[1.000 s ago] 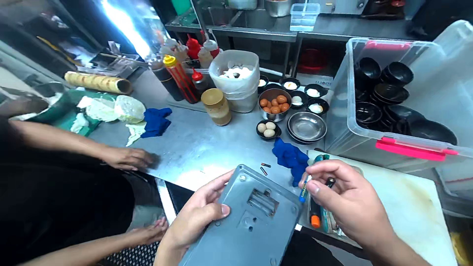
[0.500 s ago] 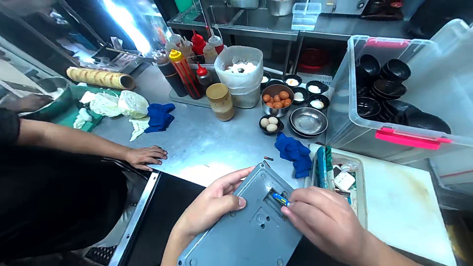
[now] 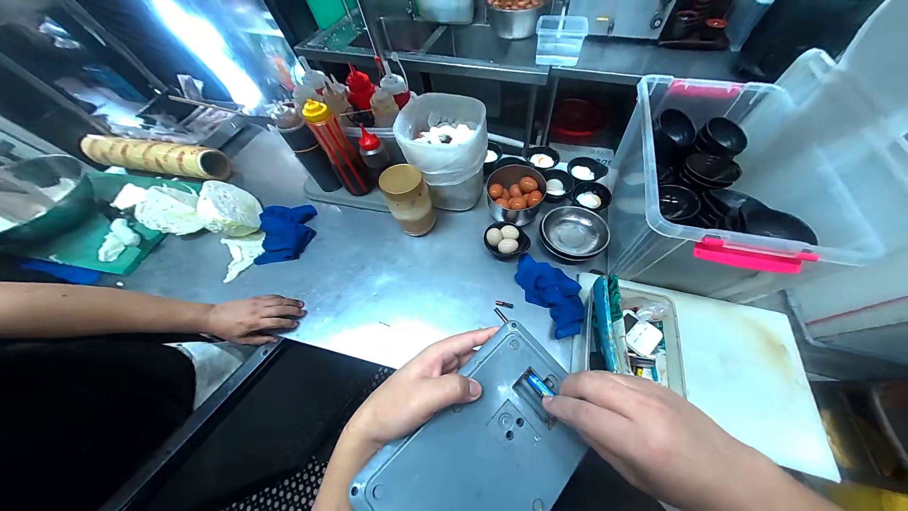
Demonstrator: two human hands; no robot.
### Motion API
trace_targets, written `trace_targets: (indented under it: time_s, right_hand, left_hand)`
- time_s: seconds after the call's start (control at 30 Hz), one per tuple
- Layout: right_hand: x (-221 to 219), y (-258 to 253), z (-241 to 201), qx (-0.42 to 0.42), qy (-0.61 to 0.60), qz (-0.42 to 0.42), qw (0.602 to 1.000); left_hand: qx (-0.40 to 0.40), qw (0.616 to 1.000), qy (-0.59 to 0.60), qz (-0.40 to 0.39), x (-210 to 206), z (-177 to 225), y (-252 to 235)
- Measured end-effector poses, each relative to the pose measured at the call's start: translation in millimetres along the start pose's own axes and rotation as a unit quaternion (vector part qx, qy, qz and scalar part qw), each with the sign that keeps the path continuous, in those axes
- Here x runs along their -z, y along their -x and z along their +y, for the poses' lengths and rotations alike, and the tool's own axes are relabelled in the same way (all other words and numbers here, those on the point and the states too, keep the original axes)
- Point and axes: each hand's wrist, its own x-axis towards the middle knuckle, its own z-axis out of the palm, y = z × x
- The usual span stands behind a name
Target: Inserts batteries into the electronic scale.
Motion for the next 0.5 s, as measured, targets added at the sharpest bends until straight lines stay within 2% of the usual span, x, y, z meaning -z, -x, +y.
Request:
trace_targets:
  time_s: [0.17, 0.37, 0.5]
  right_hand:
    - [7.9, -2.7, 5.4, -0.02, -0.052, -0.053, 0.997]
    - [17.9, -6.8, 7.2, -0.056, -0.071, -0.139, 0.986]
    - [18.1, -4.3, 13.7, -0.09, -0.087, -0.142, 0.982]
  left_hand:
    - [0.005, 0.999, -0.025, -0.019, 0.1, 0.4, -7.3]
    - [0.01, 0.994, -0.043, -0.105, -10.8, -4.2, -32.5]
    - [0.01, 0.989, -0.05, -0.137, -13.6, -4.4, -42.1]
